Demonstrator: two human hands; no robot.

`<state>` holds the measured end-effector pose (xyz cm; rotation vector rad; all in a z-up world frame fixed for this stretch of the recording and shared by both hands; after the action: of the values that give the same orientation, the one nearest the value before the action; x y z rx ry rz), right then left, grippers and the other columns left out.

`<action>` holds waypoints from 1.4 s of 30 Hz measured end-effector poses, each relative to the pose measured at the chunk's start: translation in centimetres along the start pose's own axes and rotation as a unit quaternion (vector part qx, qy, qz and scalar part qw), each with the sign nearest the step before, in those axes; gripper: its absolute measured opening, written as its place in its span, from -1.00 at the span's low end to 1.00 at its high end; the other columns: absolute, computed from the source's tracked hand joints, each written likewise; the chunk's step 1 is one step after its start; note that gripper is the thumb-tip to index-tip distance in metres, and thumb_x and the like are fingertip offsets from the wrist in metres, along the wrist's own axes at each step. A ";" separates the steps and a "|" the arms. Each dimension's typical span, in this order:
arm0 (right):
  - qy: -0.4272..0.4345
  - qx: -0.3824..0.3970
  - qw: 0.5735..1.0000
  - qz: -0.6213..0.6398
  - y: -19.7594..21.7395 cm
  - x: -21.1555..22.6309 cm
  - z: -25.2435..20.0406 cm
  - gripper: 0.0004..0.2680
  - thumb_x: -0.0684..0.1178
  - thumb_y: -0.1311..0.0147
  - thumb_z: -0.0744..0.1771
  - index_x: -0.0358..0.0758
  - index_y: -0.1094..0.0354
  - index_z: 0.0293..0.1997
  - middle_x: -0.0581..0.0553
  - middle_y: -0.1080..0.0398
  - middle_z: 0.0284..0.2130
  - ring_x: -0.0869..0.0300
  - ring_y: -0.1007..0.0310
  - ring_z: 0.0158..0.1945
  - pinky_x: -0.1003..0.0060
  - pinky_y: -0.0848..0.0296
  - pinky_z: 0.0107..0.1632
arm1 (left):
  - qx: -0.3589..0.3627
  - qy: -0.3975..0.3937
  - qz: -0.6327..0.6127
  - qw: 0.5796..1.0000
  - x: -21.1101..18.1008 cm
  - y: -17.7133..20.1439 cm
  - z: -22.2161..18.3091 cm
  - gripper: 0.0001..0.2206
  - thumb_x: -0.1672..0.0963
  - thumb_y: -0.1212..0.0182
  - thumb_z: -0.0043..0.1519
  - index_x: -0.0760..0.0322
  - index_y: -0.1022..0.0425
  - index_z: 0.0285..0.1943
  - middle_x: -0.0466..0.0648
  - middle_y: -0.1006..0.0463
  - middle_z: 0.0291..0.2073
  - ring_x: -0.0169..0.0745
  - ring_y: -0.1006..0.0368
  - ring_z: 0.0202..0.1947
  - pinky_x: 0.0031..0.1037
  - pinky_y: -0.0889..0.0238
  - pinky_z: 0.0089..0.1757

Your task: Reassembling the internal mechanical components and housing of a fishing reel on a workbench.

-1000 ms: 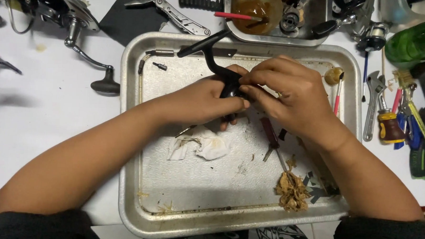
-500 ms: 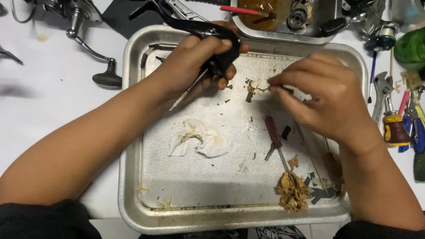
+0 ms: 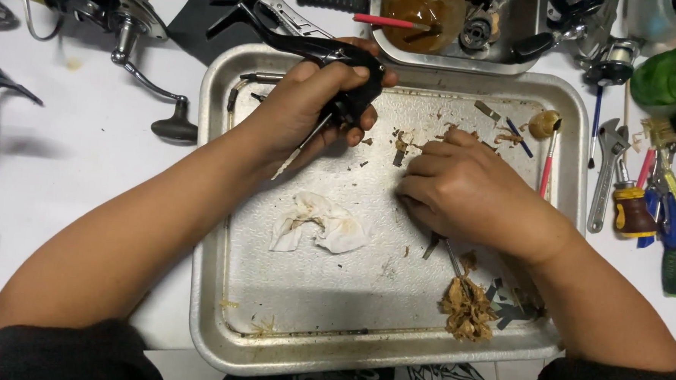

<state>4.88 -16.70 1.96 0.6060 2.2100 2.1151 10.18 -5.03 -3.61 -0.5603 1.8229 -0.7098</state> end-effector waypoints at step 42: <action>0.004 -0.321 0.931 0.172 5.1 -1.6 -0.9 -0.92 -0.21 -0.29 0.34 -0.24 -0.59 -0.12 -0.11 -0.45 -0.30 0.11 -0.35 -0.20 0.26 -0.31 -0.18 | 0.144 0.111 0.031 0.983 3.6 -2.5 -1.7 -0.66 0.10 -0.05 0.30 0.37 -0.29 0.22 0.18 -0.51 -0.34 -0.01 -0.54 -0.40 -0.41 -0.45 -0.45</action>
<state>7.46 -18.04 6.52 0.9584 1.3242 2.7906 7.45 -8.86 -3.83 -0.2400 1.8886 -1.0057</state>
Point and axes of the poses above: each hand's wrist, its own z-axis towards the middle knuckle, its own y-axis out of the back of the hand, x = y × z, the point moved 10 cm from there along z, towards the middle knuckle
